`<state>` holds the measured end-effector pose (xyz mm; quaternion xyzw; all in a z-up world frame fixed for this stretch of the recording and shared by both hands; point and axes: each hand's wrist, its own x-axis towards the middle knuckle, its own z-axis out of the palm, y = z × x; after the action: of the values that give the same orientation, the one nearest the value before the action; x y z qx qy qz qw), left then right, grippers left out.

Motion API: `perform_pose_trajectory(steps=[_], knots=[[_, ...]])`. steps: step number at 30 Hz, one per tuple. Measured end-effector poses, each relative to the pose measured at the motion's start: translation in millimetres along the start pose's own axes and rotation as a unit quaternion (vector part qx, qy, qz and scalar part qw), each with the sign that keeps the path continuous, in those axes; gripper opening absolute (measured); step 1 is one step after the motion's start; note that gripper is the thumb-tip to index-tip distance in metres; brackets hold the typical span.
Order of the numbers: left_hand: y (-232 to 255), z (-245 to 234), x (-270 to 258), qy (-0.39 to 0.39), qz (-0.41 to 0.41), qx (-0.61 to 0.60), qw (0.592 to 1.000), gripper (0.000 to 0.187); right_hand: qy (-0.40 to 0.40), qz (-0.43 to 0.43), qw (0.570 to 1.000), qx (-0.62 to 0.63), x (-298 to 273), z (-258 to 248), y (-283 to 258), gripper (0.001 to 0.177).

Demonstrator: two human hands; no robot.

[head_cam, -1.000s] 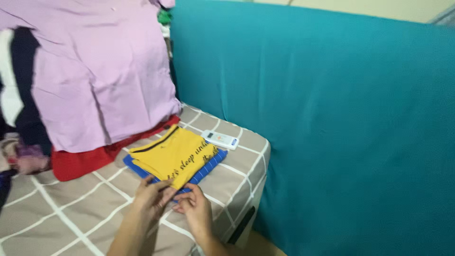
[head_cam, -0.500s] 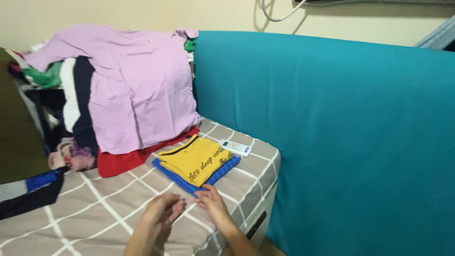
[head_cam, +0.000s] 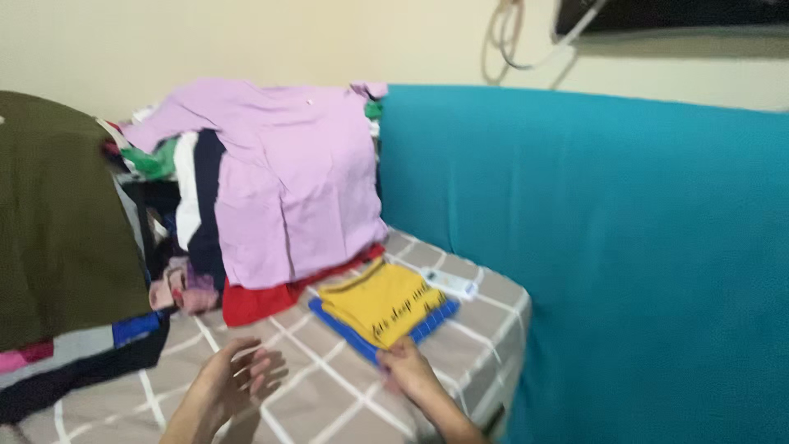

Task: The person folds three t-shirts on a bed. They first fold a blue striped shirt, then a yellow shirt, and finally a purple shirt, stacking each folded item on the bed.

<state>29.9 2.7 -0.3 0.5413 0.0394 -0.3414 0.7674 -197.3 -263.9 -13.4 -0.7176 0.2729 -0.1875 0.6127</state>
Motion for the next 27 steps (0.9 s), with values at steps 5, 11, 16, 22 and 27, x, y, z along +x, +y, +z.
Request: perform_pose_trajectory(steps=[5, 11, 16, 22, 27], knots=[[40, -7, 51, 0.012, 0.065, 0.044, 0.997, 0.037, 0.109, -0.082, 0.934, -0.329, 31, 21, -133, 0.047], [63, 18, 127, 0.025, 0.08, -0.06, 0.995, 0.033, 0.071, -0.271, 0.839, -0.467, 50, 50, -145, 0.064], [62, 33, 206, 0.022, 0.101, -0.226, 0.969, 0.03, 0.001, -0.186, 0.787, -0.588, 68, 59, -69, 0.073], [61, 49, 269, 0.163, 0.066, -0.318, 0.932, 0.024, 0.042, -0.223, 0.781, -0.582, 78, 63, -62, 0.072], [48, 34, 256, 0.122, 0.047, -0.335, 0.933, 0.019, 0.033, -0.204, 0.777, -0.595, 70, 67, -62, 0.075]])
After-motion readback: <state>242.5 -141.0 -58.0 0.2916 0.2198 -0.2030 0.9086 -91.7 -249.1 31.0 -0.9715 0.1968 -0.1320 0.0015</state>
